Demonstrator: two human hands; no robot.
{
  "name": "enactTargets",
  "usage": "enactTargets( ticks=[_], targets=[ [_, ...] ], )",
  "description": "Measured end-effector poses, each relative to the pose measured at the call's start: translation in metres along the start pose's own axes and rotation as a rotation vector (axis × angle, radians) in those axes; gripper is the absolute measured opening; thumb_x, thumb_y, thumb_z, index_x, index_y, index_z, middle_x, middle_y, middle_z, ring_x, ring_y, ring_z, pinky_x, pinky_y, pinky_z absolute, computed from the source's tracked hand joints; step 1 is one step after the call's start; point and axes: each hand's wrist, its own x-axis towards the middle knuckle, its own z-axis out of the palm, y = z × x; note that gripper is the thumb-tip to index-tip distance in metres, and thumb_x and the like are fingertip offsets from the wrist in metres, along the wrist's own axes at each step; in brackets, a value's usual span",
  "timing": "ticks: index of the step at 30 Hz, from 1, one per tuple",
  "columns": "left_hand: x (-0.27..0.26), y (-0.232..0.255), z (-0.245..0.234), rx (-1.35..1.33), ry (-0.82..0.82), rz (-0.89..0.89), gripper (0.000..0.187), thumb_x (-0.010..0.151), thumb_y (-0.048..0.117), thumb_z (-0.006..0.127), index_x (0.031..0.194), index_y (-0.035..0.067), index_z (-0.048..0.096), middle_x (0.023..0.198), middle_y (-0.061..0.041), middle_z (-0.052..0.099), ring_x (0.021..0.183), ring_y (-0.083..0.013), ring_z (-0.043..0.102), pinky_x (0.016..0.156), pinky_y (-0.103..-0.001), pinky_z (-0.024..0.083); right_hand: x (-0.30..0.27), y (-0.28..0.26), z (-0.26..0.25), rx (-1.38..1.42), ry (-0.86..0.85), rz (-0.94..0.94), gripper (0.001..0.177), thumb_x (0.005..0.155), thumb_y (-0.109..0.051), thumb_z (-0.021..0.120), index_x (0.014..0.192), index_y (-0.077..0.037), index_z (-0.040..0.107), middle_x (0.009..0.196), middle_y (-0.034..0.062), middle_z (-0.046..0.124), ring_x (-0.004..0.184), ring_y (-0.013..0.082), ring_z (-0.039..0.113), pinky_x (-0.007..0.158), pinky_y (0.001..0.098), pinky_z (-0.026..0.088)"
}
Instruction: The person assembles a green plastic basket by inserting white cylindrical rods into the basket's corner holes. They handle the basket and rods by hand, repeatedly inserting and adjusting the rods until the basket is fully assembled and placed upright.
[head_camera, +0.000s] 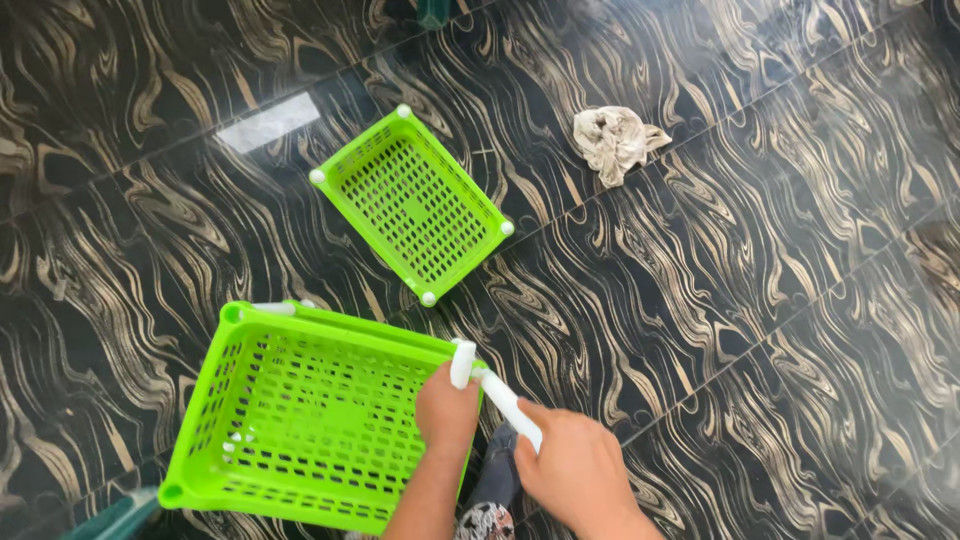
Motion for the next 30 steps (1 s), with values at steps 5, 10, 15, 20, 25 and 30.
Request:
enactTargets(
  ticks=[5,10,15,20,25,30],
  targets=[
    [0.006,-0.004,0.004,-0.004,0.001,0.082,0.041,0.077,0.016,0.068,0.117,0.021,0.075,0.101,-0.015,0.075,0.096,-0.0399,0.070,0.082,-0.052,0.054,0.010,-0.012,-0.002,-0.114,-0.014,-0.181,0.044,0.080,-0.023,0.069,0.123,-0.013,0.074,0.081,0.0152,0.072,0.078,0.0359,0.071,0.073,0.0486,0.055],
    [0.013,-0.004,-0.012,0.145,-0.077,0.172,0.032,0.084,0.020,0.069,0.114,0.024,0.077,0.103,-0.013,0.076,0.099,-0.0383,0.070,0.085,-0.051,0.054,0.020,-0.022,-0.005,-0.254,-0.103,-0.238,0.045,0.080,-0.024,0.070,0.123,-0.012,0.073,0.077,0.0155,0.071,0.073,0.0351,0.071,0.069,0.0490,0.056],
    [0.017,0.002,-0.021,0.136,-0.135,0.093,0.036,0.079,0.022,0.077,0.115,0.025,0.076,0.102,-0.013,0.076,0.097,-0.0373,0.071,0.086,-0.049,0.055,0.031,-0.028,0.000,-0.395,-0.220,-0.254,0.042,0.083,-0.020,0.066,0.123,-0.009,0.070,0.073,0.0152,0.072,0.071,0.0366,0.071,0.068,0.0511,0.056],
    [0.025,-0.003,-0.015,0.117,-0.108,0.101,0.033,0.077,0.020,0.080,0.110,0.022,0.078,0.098,-0.014,0.076,0.095,-0.0381,0.071,0.084,-0.050,0.056,0.039,-0.038,0.018,-0.442,-0.224,-0.240,0.025,0.084,-0.016,0.063,0.104,-0.004,0.072,0.077,0.0160,0.073,0.075,0.0366,0.073,0.069,0.0504,0.057],
    [0.033,-0.010,-0.007,0.093,-0.099,0.091,0.030,0.074,0.020,0.081,0.104,0.018,0.078,0.095,-0.016,0.076,0.092,-0.0394,0.072,0.083,-0.051,0.056,0.051,-0.046,0.017,-0.082,-0.105,0.066,0.023,0.086,-0.022,0.061,0.095,-0.009,0.079,0.086,0.0220,0.073,0.086,0.0427,0.071,0.082,0.0530,0.055],
    [0.036,-0.013,-0.006,0.083,-0.084,0.087,0.029,0.073,0.020,0.081,0.102,0.016,0.078,0.093,-0.016,0.076,0.091,-0.0390,0.072,0.082,-0.051,0.057,0.064,-0.051,0.027,0.092,-0.097,0.316,0.028,0.084,-0.021,0.060,0.095,-0.009,0.083,0.092,0.0246,0.074,0.091,0.0417,0.071,0.085,0.0501,0.054]
  ],
)
